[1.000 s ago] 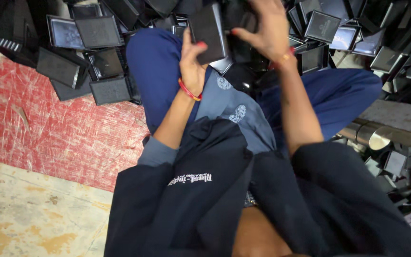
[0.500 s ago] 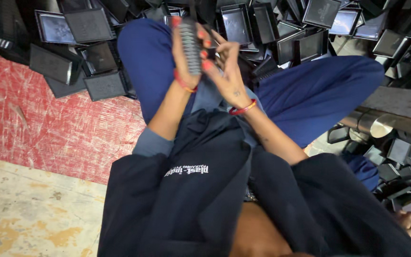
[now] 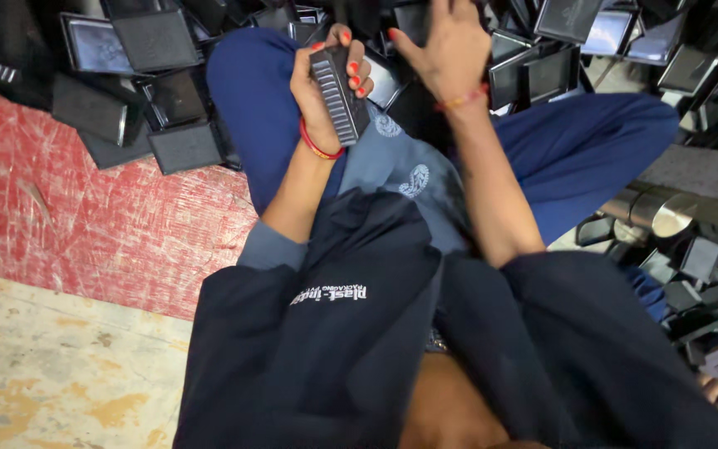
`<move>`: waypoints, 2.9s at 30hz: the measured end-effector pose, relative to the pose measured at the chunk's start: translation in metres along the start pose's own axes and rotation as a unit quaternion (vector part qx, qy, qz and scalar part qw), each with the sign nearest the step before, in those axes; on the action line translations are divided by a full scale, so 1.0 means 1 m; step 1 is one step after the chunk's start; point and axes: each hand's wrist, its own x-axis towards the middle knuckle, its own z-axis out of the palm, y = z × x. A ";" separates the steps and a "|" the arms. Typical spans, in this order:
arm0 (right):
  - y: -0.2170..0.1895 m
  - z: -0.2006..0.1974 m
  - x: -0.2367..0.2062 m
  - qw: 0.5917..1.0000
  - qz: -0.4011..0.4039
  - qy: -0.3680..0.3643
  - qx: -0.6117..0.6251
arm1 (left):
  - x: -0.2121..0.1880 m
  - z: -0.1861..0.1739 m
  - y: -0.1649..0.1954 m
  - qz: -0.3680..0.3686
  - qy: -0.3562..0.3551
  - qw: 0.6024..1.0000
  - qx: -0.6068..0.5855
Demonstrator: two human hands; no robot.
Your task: The person sits cross-legged on the floor surrounded by a large pile of small black plastic parts. They repeatedly pick up individual parts, inspect them by turning them over in their hands, and place them back into the pile. The task involves continuous handling and visual inspection of the parts without a visible final destination or accumulation.
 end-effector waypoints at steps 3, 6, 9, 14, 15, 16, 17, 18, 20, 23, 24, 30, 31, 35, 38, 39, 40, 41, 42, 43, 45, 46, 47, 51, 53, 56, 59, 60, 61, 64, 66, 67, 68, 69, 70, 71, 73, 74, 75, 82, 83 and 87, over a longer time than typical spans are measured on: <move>0.002 0.024 0.007 0.999 -0.016 -0.036 -0.026 | 0.002 -0.004 0.000 -0.047 -0.074 0.996 -0.025; 0.003 0.018 0.001 0.996 0.012 -0.072 0.047 | 0.003 -0.009 -0.006 -0.031 -0.007 0.998 0.056; 0.002 -0.010 -0.013 0.980 -0.028 -0.013 0.197 | 0.005 -0.015 -0.013 -0.024 0.067 0.976 0.207; -0.011 -0.051 -0.035 0.937 0.101 -0.069 0.328 | 0.013 -0.026 -0.026 -0.005 0.024 0.933 0.360; -0.014 -0.055 -0.036 0.921 0.114 -0.076 0.364 | 0.015 -0.028 -0.028 -0.016 0.021 0.918 0.395; -0.017 -0.059 -0.036 0.903 0.125 -0.084 0.402 | 0.016 -0.029 -0.029 -0.024 0.019 0.901 0.432; -0.019 -0.062 -0.036 0.906 0.115 -0.088 0.397 | 0.017 -0.031 -0.031 -0.021 0.001 0.898 0.440; -0.020 -0.065 -0.035 0.909 0.105 -0.093 0.394 | 0.018 -0.032 -0.031 -0.017 -0.018 0.893 0.449; -0.019 -0.070 -0.034 0.896 0.070 -0.105 0.426 | 0.016 -0.032 -0.032 -0.020 -0.032 0.890 0.455; -0.013 -0.075 -0.034 0.867 0.016 -0.121 0.484 | 0.011 -0.027 -0.030 -0.044 -0.020 0.888 0.457; -0.011 -0.077 -0.034 0.873 0.010 -0.126 0.472 | 0.010 -0.024 -0.029 -0.052 -0.012 0.886 0.462; 0.003 -0.084 -0.030 0.818 0.086 -0.181 0.539 | 0.006 -0.003 -0.019 -0.042 0.005 0.876 0.480; 0.004 -0.085 -0.029 0.785 0.139 -0.187 0.574 | 0.006 -0.001 -0.018 -0.041 0.015 0.879 0.476; 0.000 -0.082 -0.031 0.707 0.152 -0.120 0.680 | 0.005 0.001 -0.017 -0.057 0.025 0.903 0.426; -0.015 -0.064 -0.033 0.773 0.121 -0.029 0.622 | 0.008 -0.002 -0.021 -0.041 0.034 0.883 0.466; -0.019 -0.060 -0.035 0.789 0.127 -0.012 0.601 | 0.009 -0.003 -0.023 -0.035 0.039 0.877 0.477; -0.021 -0.056 -0.036 0.803 0.133 0.005 0.581 | 0.009 -0.005 -0.024 -0.028 0.046 0.871 0.488; -0.023 -0.052 -0.037 0.804 0.127 0.003 0.581 | 0.010 -0.006 -0.025 -0.025 0.049 0.867 0.494; -0.023 -0.050 -0.038 0.804 0.122 0.002 0.582 | 0.011 -0.006 -0.026 -0.022 0.052 0.864 0.501; -0.023 -0.049 -0.038 0.805 0.117 0.002 0.582 | 0.011 -0.007 -0.026 -0.020 0.055 0.860 0.506; -0.021 -0.048 -0.037 0.814 0.120 -0.013 0.569 | 0.010 -0.008 -0.026 -0.006 0.043 0.867 0.497; -0.020 -0.048 -0.037 0.818 0.121 -0.021 0.562 | 0.010 -0.009 -0.027 0.002 0.037 0.870 0.492; -0.019 -0.048 -0.036 0.812 0.115 -0.032 0.571 | 0.010 -0.010 -0.027 -0.001 0.044 0.866 0.497; -0.019 -0.043 -0.037 0.803 0.107 -0.061 0.584 | 0.011 -0.016 -0.030 -0.004 0.056 0.866 0.497; -0.019 -0.034 -0.041 0.843 0.092 -0.051 0.528 | 0.013 -0.018 -0.031 0.003 0.054 0.871 0.488; -0.012 -0.016 -0.046 0.886 0.054 -0.032 0.459 | 0.014 -0.020 -0.031 0.012 0.042 0.879 0.474; -0.004 0.002 -0.057 0.782 0.116 -0.077 0.608 | 0.013 -0.020 -0.031 0.022 0.016 0.886 0.462; -0.002 0.006 -0.061 0.725 0.170 -0.110 0.658 | 0.012 -0.020 -0.032 0.040 0.011 0.888 0.459; 0.000 0.007 -0.063 0.660 0.220 -0.146 0.703 | 0.011 -0.020 -0.032 0.059 0.008 0.889 0.455; 0.000 -0.004 -0.066 0.723 0.227 -0.101 0.645 | 0.010 -0.019 -0.033 0.100 0.048 0.903 0.414; -0.011 -0.023 -0.067 0.789 0.185 -0.039 0.585 | 0.011 -0.018 -0.032 0.137 0.072 0.918 0.365; -0.019 -0.034 -0.068 0.819 0.164 -0.005 0.550 | 0.012 -0.017 -0.031 0.153 0.081 0.924 0.339; -0.028 -0.046 -0.069 0.867 0.127 -0.014 0.482 | 0.013 -0.016 -0.030 0.155 0.093 0.929 0.323; -0.039 -0.057 -0.068 0.907 0.089 -0.025 0.411 | 0.013 -0.014 -0.028 0.158 0.104 0.933 0.306; -0.050 -0.067 -0.067 0.940 0.049 -0.037 0.337 | 0.013 -0.011 -0.026 0.163 0.116 0.936 0.290; -0.060 -0.077 -0.069 0.945 -0.010 -0.035 0.326 | 0.012 -0.008 -0.025 0.143 0.094 0.949 0.266; -0.076 -0.090 -0.071 0.943 -0.128 -0.035 0.306 | 0.008 0.001 -0.023 0.108 0.051 0.968 0.219; -0.080 -0.092 -0.069 0.930 -0.118 -0.043 0.345 | 0.005 0.005 -0.023 0.138 0.058 0.959 0.240; -0.084 -0.091 -0.068 0.915 -0.106 -0.051 0.385 | 0.002 0.010 -0.023 0.166 0.067 0.949 0.261; -0.063 -0.060 -0.065 0.941 0.045 -0.153 0.299 | -0.006 0.023 -0.016 0.236 -0.014 0.816 0.527; -0.061 -0.057 -0.070 0.946 0.031 -0.137 0.292 | -0.006 0.023 -0.014 0.246 -0.011 0.792 0.558; -0.058 -0.045 -0.082 0.948 0.009 -0.094 0.305 | -0.004 0.027 -0.013 0.248 0.006 0.736 0.630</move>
